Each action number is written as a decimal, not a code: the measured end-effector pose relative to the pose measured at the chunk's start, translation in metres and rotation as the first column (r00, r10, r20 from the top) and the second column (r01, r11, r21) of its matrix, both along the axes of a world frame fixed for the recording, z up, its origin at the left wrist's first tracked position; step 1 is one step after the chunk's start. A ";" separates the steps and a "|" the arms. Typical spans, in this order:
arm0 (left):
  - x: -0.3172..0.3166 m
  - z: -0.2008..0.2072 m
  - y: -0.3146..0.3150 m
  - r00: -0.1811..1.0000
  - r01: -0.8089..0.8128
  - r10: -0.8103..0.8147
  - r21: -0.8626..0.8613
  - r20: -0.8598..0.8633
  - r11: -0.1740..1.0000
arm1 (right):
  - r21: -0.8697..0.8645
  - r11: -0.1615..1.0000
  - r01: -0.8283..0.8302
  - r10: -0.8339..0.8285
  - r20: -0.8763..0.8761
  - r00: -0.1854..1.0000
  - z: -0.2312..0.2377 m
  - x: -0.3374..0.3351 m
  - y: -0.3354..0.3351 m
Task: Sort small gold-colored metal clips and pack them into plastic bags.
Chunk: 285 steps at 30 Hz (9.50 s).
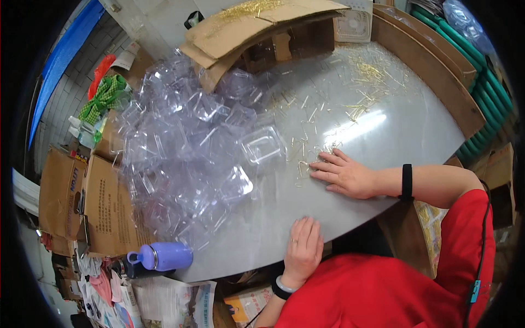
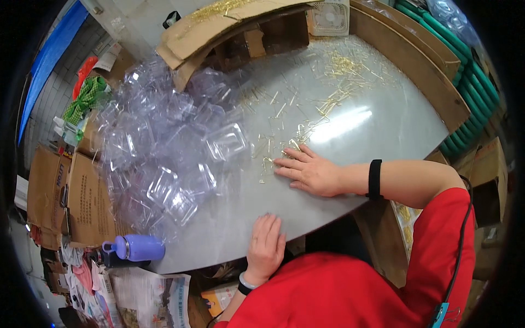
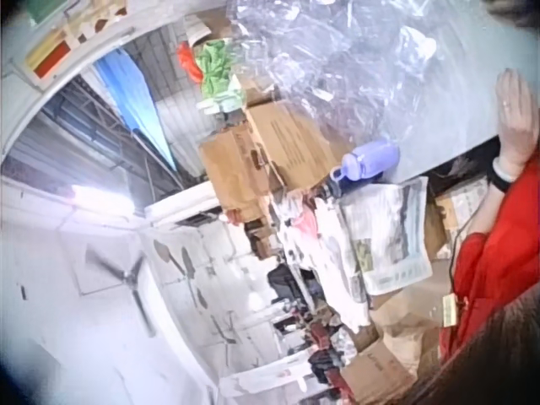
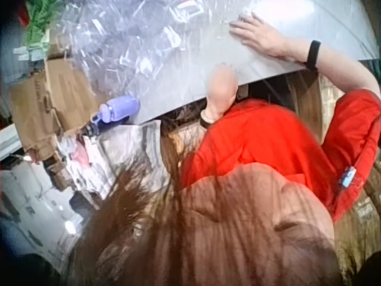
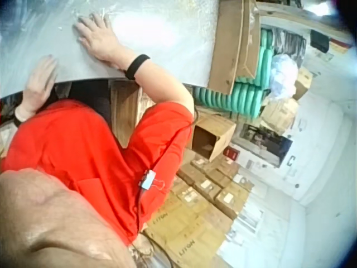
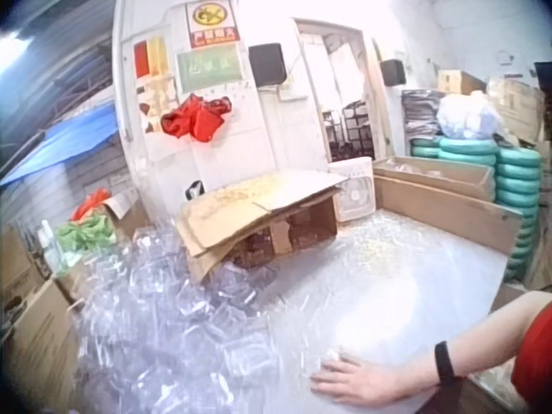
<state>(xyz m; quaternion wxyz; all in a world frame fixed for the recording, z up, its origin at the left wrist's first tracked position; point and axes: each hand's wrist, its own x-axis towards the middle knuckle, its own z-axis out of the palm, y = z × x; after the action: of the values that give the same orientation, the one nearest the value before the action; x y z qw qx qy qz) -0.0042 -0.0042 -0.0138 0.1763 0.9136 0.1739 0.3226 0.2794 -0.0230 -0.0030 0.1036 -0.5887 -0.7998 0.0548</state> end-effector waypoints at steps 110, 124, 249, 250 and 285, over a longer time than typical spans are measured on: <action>0.002 0.016 0.013 0.975 -0.145 0.115 -0.149 -0.192 0.978 | 0.017 0.997 -0.073 0.074 -0.031 0.997 0.056 -0.056 -0.039; 0.017 0.010 0.006 0.969 -0.048 0.014 -0.133 -0.245 0.990 | 0.053 0.986 0.160 -0.145 -0.220 0.965 0.032 -0.045 -0.051; 0.004 0.036 0.026 0.975 -0.176 0.110 -0.364 -0.194 0.915 | 0.147 0.988 0.042 0.019 -0.391 0.920 0.015 -0.081 -0.050; 0.005 0.037 0.026 0.983 -0.155 0.094 -0.433 -0.158 0.888 | 0.141 0.989 0.032 0.027 -0.399 0.917 0.014 -0.080 -0.050; 0.012 0.047 0.021 0.966 -0.109 0.049 -0.227 -0.255 0.968 | 0.157 0.987 0.040 0.027 -0.406 0.913 0.014 -0.063 -0.053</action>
<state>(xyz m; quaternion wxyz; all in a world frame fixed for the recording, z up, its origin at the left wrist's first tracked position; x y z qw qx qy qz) 0.0077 0.0171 0.0330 0.2490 0.9110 0.2685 0.1898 0.2167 -0.0762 0.0112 0.3154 -0.5567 -0.7605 0.1105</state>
